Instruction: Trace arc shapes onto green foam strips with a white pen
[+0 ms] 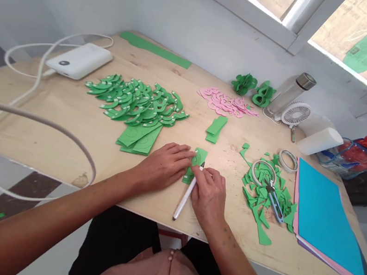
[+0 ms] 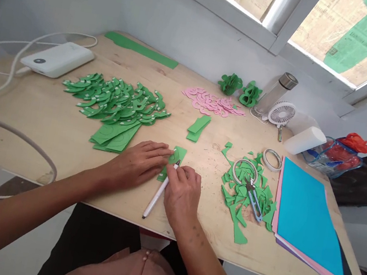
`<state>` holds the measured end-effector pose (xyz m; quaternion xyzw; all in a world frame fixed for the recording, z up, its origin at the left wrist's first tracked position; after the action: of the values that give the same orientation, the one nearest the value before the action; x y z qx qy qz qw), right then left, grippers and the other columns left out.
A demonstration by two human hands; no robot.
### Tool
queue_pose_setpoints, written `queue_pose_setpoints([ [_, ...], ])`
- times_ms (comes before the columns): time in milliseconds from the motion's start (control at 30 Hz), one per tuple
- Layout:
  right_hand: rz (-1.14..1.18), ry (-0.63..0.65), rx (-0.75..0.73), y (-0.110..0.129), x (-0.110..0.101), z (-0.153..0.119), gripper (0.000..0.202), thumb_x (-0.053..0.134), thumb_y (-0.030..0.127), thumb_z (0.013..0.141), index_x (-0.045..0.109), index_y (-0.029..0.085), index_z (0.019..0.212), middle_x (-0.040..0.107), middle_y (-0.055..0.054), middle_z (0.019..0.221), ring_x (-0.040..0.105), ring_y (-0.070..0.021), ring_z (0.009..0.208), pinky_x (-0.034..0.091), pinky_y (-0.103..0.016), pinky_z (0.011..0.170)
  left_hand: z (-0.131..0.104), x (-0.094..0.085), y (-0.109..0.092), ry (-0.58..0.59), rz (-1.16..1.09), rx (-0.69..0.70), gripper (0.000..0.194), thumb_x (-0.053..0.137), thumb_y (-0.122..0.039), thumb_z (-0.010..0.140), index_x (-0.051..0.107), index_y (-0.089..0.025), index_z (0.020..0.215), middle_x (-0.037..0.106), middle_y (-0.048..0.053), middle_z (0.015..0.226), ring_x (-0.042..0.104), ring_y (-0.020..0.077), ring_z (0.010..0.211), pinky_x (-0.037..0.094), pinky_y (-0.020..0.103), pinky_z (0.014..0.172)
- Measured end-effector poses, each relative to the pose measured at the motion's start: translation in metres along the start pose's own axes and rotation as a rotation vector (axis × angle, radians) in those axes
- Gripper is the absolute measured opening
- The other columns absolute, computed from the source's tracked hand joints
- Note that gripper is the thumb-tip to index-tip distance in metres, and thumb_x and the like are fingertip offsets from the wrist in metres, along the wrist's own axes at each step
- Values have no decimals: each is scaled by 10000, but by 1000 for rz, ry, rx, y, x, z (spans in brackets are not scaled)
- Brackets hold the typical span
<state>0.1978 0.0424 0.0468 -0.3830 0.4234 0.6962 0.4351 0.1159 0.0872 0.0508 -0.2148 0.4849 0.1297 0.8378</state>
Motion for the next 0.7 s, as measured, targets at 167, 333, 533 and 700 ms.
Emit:
queue_pose_setpoints([
  [167,12,-10,-9,1,-1,0,326,549,80,909,652,202,1194,734,-56,1080,548,-253,1037,406,-392,812,3,6,-1,46,21,12,186,459,-131,938,633,-161,996,635,107,1331,545,290,1277,465,479,1023],
  [333,22,-21,-12,1,-1,-1,346,554,76,903,649,211,1208,734,-55,1090,545,-256,1040,401,-392,815,3,8,2,45,25,-15,203,434,-144,955,624,-158,1026,655,102,1299,550,285,1261,444,482,1032],
  [533,31,-24,-8,1,-1,0,330,531,76,912,656,213,1185,734,-62,1099,545,-259,1043,398,-389,820,2,8,1,26,18,-27,189,436,-155,961,621,-159,1000,663,96,1286,552,284,1257,433,481,1036],
  [700,27,-24,-13,1,-2,0,333,529,73,908,654,202,1189,733,-64,1096,545,-264,1041,399,-393,816,3,7,2,13,17,-38,168,456,-156,955,622,-161,983,672,91,1270,561,276,1244,435,472,1031],
])
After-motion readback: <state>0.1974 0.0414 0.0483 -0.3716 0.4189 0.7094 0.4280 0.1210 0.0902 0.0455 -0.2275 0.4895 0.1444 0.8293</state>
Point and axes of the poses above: each hand's wrist, its own z-axis towards the middle knuckle, its own x-axis out of the palm, y = z × x, the point moved 10 cm from there along z, towards the middle knuckle
